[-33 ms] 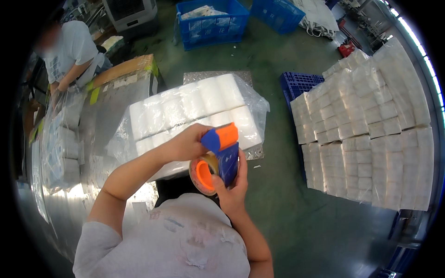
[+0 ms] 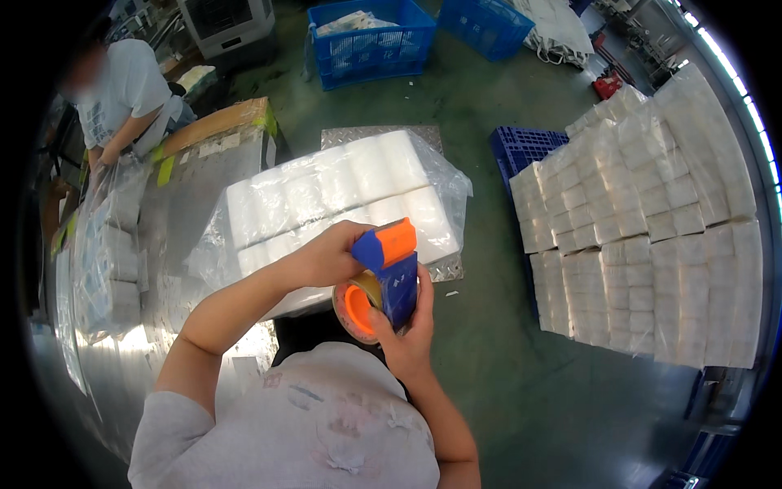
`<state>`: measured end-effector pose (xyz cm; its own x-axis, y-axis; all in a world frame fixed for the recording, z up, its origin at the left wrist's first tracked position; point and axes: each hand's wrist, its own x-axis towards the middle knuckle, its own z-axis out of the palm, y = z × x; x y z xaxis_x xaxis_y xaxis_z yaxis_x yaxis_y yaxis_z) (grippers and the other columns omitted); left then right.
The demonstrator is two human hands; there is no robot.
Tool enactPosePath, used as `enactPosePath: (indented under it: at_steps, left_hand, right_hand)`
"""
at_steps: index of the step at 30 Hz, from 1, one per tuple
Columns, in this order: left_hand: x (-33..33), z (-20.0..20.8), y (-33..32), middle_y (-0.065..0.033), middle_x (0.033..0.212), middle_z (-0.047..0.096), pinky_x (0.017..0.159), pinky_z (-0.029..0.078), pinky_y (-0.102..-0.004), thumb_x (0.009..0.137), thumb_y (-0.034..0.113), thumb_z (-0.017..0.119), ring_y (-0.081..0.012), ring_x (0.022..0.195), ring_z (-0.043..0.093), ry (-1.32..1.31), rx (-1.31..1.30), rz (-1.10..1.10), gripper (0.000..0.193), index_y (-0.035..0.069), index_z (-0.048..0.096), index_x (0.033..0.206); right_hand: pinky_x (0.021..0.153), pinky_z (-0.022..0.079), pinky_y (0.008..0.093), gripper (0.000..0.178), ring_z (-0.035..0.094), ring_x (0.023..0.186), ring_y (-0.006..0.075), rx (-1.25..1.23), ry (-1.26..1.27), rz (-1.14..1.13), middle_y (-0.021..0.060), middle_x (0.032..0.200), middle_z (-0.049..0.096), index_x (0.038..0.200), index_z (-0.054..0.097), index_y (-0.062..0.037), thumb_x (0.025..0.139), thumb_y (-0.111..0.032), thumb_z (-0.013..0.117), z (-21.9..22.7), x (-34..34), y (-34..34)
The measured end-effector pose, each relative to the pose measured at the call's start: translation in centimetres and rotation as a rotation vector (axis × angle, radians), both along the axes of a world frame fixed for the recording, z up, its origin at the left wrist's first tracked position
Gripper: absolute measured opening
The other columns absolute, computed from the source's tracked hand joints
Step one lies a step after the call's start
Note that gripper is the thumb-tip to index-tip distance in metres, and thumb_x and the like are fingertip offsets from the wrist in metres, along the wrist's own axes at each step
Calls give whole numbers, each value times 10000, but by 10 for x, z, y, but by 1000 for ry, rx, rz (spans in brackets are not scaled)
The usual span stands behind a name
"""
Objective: The person places stacks of paper products into plastic bags, seals the bags with a tape dispenser, and stacks the finished packages on a pallet.
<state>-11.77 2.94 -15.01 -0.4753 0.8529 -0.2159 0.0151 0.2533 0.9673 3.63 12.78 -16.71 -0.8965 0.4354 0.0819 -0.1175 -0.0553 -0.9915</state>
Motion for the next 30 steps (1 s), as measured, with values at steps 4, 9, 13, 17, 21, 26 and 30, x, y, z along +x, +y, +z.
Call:
enactPosePath:
  at_steps: [4,9,13,17,21,26,30]
  left_hand:
    - [14,15,6,-126,901,636,779,455,-291,706,-34,581,-148,860,577,113,-54,0,323,-37,568,1029]
    - [15,22,10,-97,829,643,715,466,-279,685,-62,564,-147,755,582,131,-162,-166,362,-33,579,1046]
    - [11,10,9,-81,732,611,646,453,-259,698,-56,539,-105,674,549,144,-110,-204,348,-47,580,1043]
    - [15,18,14,-83,632,545,578,428,-255,710,-17,538,-91,585,509,-31,-155,-78,324,-54,581,1029]
    - [32,33,10,-67,556,480,526,402,-265,709,75,607,-114,508,471,233,-227,-2,358,-29,579,1050]
    - [55,26,-6,-131,600,554,554,437,-340,689,201,663,-270,561,554,482,-294,-1,410,10,563,1038]
    - [62,25,-16,-186,632,585,589,469,-416,695,206,643,-367,632,590,503,-240,5,322,-19,549,904]
  right_hand:
    - [904,390,309,640,479,1043,169,74,-124,34,115,1147,485,1278,306,31,772,-137,659,-5,3,12]
    - [866,406,275,531,497,987,131,-182,-58,34,79,1084,510,1204,375,16,773,-128,650,-8,13,12]
    - [842,417,259,513,519,953,126,-349,-43,94,73,1058,519,1200,386,16,773,-137,627,-18,19,15]
    - [853,419,271,561,521,971,143,-579,-26,39,90,1081,515,1236,370,21,768,-208,577,-17,16,7]
    - [900,398,291,614,500,1046,172,-605,4,111,100,1138,499,1278,340,27,741,-182,553,-36,25,8]
    - [857,415,287,480,519,988,144,-230,-104,128,74,1062,534,1145,429,1,717,-106,618,-20,28,17]
    - [815,438,282,475,543,925,119,-44,-253,174,59,1013,559,1153,430,-5,718,-11,619,-7,27,14]
